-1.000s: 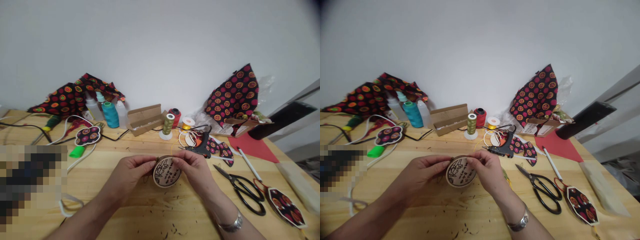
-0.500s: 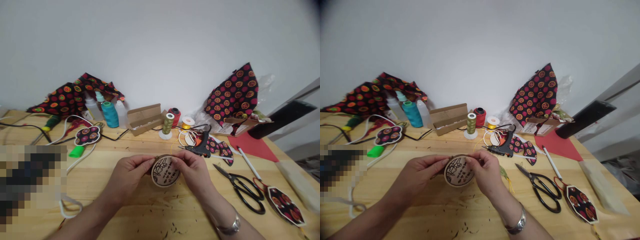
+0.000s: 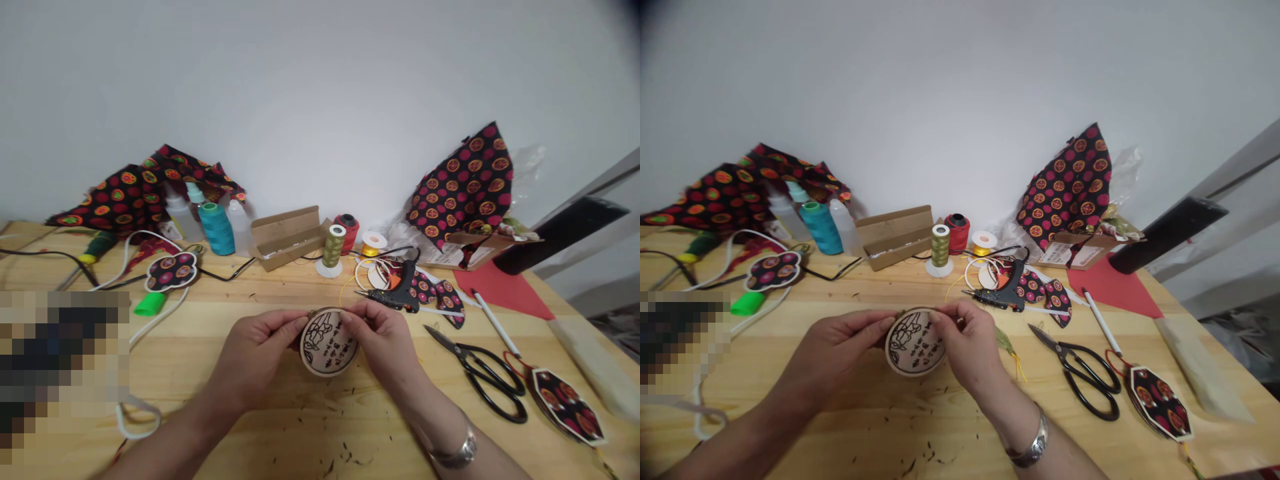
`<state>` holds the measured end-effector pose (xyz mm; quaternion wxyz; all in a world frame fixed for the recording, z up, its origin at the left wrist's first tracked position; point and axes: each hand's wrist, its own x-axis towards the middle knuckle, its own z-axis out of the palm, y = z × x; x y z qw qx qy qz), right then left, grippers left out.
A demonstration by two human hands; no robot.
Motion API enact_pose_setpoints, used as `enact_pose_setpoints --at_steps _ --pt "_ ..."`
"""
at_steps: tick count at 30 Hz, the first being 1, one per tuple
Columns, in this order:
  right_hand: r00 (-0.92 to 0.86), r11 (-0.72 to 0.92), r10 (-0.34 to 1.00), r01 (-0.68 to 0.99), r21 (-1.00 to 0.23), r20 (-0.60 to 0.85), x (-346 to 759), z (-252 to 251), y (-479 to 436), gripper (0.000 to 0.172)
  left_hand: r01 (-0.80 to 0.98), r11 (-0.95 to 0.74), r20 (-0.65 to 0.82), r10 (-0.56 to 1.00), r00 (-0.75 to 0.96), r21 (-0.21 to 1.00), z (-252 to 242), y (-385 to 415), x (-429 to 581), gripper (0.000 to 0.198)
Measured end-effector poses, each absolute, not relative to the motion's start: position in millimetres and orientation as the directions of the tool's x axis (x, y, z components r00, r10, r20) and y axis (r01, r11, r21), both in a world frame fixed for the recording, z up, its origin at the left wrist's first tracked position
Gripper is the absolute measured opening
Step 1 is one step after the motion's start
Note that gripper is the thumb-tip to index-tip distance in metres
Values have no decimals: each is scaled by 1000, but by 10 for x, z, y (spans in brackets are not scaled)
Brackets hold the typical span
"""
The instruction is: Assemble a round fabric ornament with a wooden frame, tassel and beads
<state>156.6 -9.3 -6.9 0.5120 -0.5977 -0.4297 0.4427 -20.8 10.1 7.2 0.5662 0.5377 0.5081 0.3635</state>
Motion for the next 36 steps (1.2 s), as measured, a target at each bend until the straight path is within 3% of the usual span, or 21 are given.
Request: enact_pose_setpoints --at_steps 16,28,36 --pt "258 -70 965 91 -993 -44 1573 -70 -90 20 210 89 -139 961 237 974 73 104 -214 20" --pt "178 -168 971 20 -986 -162 1542 -70 -91 24 212 113 -153 972 181 971 87 107 -208 17" --pt "64 -117 992 177 -977 -107 1607 -77 -100 36 238 102 -161 957 241 966 75 87 -201 18"
